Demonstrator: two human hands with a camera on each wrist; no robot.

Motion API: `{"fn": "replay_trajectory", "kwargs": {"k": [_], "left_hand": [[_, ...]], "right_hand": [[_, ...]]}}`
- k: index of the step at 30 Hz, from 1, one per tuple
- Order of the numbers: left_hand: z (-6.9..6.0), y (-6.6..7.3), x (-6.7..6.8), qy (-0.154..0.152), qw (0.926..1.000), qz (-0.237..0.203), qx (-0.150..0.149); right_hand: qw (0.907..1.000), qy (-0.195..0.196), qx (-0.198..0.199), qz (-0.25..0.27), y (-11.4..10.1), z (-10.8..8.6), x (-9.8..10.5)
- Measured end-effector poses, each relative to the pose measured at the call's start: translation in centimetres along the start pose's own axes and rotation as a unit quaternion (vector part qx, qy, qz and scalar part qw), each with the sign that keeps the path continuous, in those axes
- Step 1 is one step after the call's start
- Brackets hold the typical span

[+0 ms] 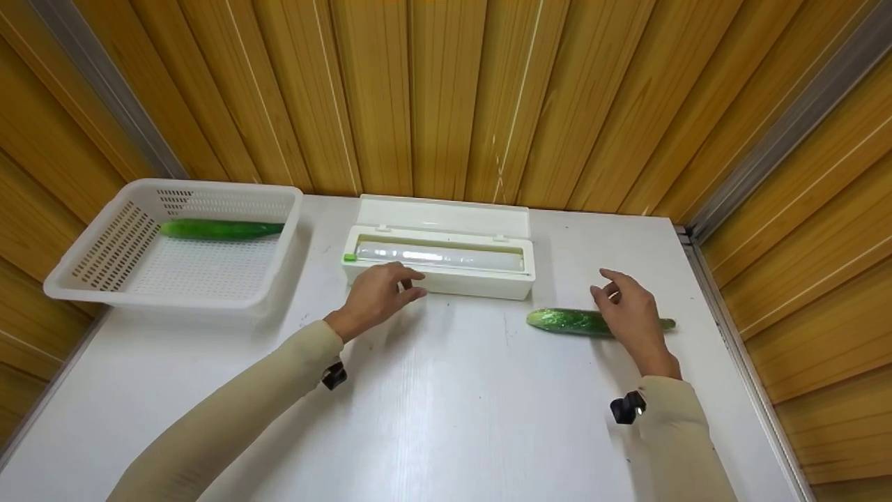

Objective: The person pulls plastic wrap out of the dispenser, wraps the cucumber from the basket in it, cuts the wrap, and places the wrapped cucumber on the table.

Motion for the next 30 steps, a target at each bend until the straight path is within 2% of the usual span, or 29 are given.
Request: {"fn": "replay_trajectory", "kwargs": {"k": [6,10,13,19,22,27,30], "left_hand": [[0.0,-1.0,2.0,0.059,0.9977,0.014,-0.028],[-0.2,-2.3,3.6,0.091,0.9953,0.021,-0.029],[-0.3,-3.3,4.6,0.101,0.9944,0.017,-0.025],[-0.2,-4.9,5.9,0.096,0.9952,0.016,-0.012],[-0.2,-5.6,6.3,0.09,0.9957,0.022,-0.01],[-0.1,-6.5,6.7,0.062,0.997,0.04,-0.025],[0.1,-6.8,6.8,0.042,0.9975,0.049,-0.03]], "right_hand": [[0.9974,0.016,0.068,-0.016,-3.2,0.9,-0.8],[0.9929,0.013,0.116,-0.023,-5.3,1.7,-1.7],[0.9906,0.005,0.134,-0.028,-6.4,2.2,-2.3],[0.9898,-0.009,0.138,-0.034,-7.5,3.1,-3.6],[0.9884,-0.004,0.148,-0.033,-8.0,3.5,-4.1],[0.9835,0.017,0.178,-0.03,-8.9,4.3,-4.8],[0.9841,0.015,0.174,-0.033,-9.2,4.8,-5.4]]}}
Point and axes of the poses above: each hand's wrist, its own z-axis towards the middle knuckle, its own x-axis out of the back of the hand, y = z × x, the point moved 7 cm from there along z, towards the middle knuckle, and after that the axes turned 3 degrees about x, right-handed, at the moved point
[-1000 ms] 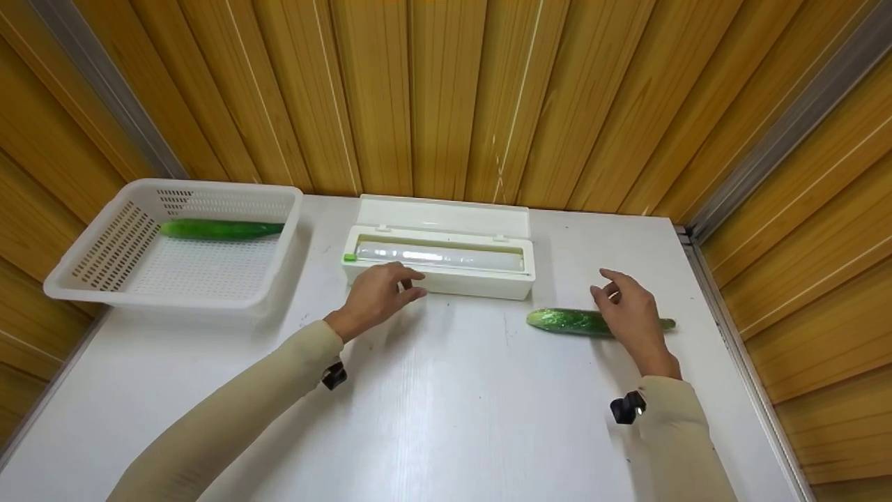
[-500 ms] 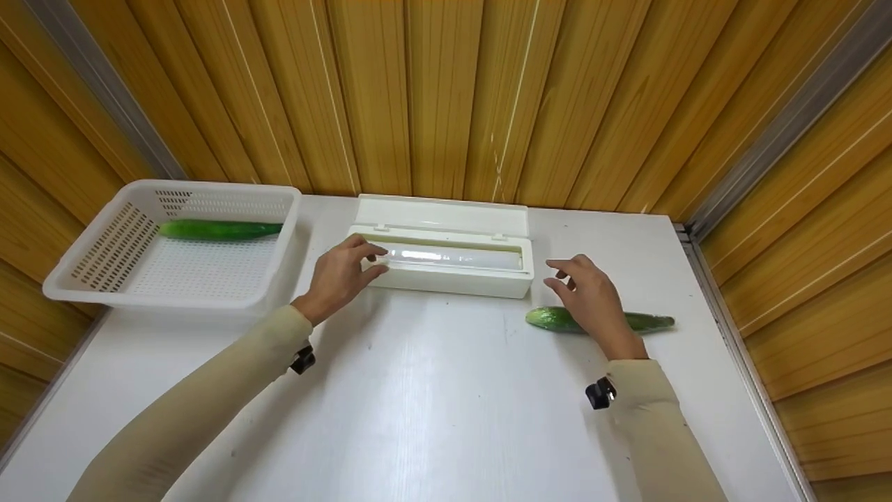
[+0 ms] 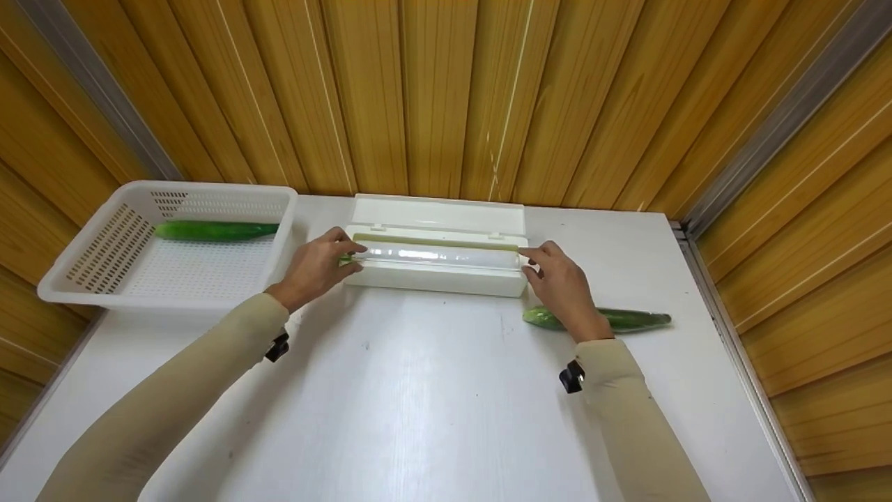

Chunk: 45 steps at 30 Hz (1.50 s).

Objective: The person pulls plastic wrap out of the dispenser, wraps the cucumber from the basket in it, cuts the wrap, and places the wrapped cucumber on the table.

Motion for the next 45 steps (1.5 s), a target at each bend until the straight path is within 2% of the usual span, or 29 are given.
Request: {"fn": "replay_trajectory", "kwargs": {"k": [6,10,15,20,25,28,32,36,41,45], "left_hand": [[0.4,-0.5,0.1,-0.022,0.9997,-0.003,0.014],[0.6,-0.9,0.3,-0.018,0.9994,-0.018,0.023],[0.7,-1.4,0.2,-0.016,0.999,-0.026,0.031],[0.9,-1.8,-0.2,-0.022,0.9972,-0.052,0.049],[1.1,-1.9,-0.8,-0.027,0.9972,-0.053,0.046],[1.1,-1.9,-1.0,-0.028,0.9978,-0.046,0.04],[1.1,-1.6,-1.1,-0.03,0.9975,-0.047,0.043],[1.3,-1.4,-1.1,-0.017,0.9979,-0.046,0.043],[1.8,-1.2,-0.9,0.012,0.9985,-0.029,0.044],[1.9,-1.4,-0.8,0.021,0.9978,-0.027,0.056]], "right_hand": [[0.9994,-0.028,-0.02,-0.008,0.0,0.7,-1.0],[0.9992,-0.032,-0.02,-0.013,0.1,1.1,-1.4],[0.9997,-0.014,0.004,-0.021,0.0,1.5,-1.6],[0.9991,0.015,0.029,-0.028,0.0,1.6,-1.8],[0.9978,0.035,0.047,-0.031,0.2,1.5,-2.0],[0.9988,0.031,0.033,-0.019,0.5,1.5,-2.0],[0.9999,0.014,-0.005,0.0,0.9,1.5,-2.0],[0.9991,0.009,-0.037,0.018,1.3,1.5,-2.1],[0.9979,0.021,-0.047,0.04,1.4,1.5,-2.3],[0.9968,0.027,-0.052,0.055,1.4,1.6,-2.5]]}}
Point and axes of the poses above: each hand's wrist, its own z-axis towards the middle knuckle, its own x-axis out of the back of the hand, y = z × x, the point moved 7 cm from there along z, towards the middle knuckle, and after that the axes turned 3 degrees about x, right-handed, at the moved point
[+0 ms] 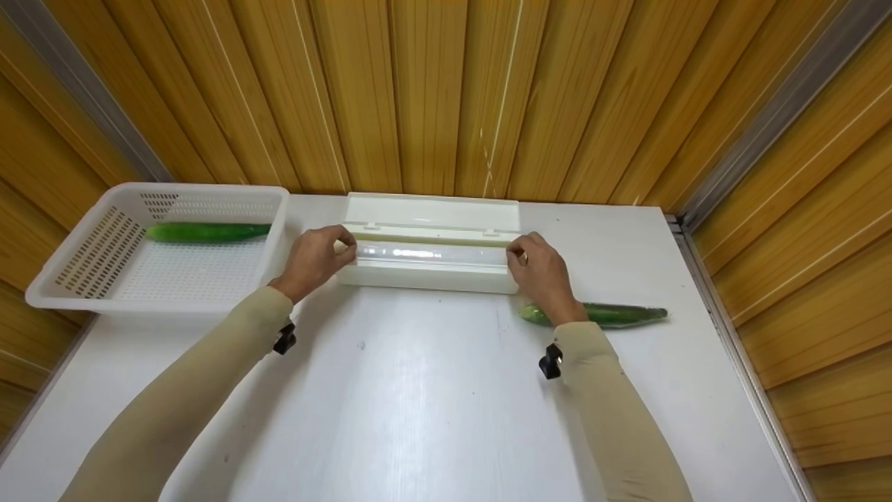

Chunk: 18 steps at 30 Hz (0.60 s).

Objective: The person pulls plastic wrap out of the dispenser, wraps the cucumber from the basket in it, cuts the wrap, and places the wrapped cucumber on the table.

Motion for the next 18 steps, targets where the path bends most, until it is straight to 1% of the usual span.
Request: {"fn": "replay_trajectory", "kwargs": {"k": [5,9,13,15,18], "left_hand": [[-0.01,-0.02,0.14,0.007,0.9999,-0.012,0.005],[-0.07,0.13,0.21,0.03,0.9993,-0.018,-0.01],[-0.19,0.28,0.22,0.052,0.998,-0.017,-0.032],[-0.22,0.29,0.19,0.059,0.9974,-0.018,-0.037],[-0.22,0.22,0.11,0.061,0.9972,-0.025,-0.037]], "right_hand": [[0.9997,0.001,-0.024,0.01,0.26,0.13,-0.24],[0.9991,0.006,-0.037,0.021,0.49,0.19,-0.37],[0.9991,0.018,-0.03,0.025,0.53,0.24,-0.39],[0.9992,0.024,-0.024,0.023,0.51,0.27,-0.32],[0.999,0.031,-0.022,0.023,0.51,0.29,-0.21]]}}
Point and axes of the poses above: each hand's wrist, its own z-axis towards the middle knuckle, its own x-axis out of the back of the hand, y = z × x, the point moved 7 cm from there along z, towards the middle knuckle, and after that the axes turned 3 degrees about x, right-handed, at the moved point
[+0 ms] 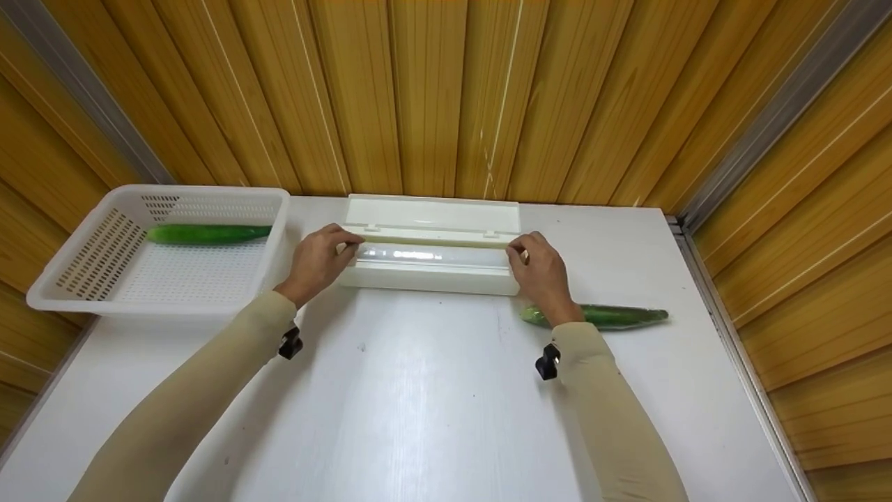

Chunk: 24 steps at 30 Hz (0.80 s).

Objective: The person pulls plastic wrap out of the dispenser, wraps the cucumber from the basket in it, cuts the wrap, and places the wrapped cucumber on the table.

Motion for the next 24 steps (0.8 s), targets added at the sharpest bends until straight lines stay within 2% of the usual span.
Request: {"fn": "replay_trajectory", "kwargs": {"k": [7,14,24], "left_hand": [[0.1,-0.1,0.1,0.015,0.9997,-0.014,0.009],[0.3,0.4,0.5,0.047,0.9988,0.011,-0.008],[0.6,0.8,1.3,0.06,0.9981,-0.004,-0.014]], "right_hand": [[0.9999,0.01,-0.002,0.012,0.1,0.1,0.2],[0.9987,0.039,0.011,0.032,-0.3,0.3,0.5],[0.9961,0.073,0.005,0.05,-0.7,0.8,1.2]]}}
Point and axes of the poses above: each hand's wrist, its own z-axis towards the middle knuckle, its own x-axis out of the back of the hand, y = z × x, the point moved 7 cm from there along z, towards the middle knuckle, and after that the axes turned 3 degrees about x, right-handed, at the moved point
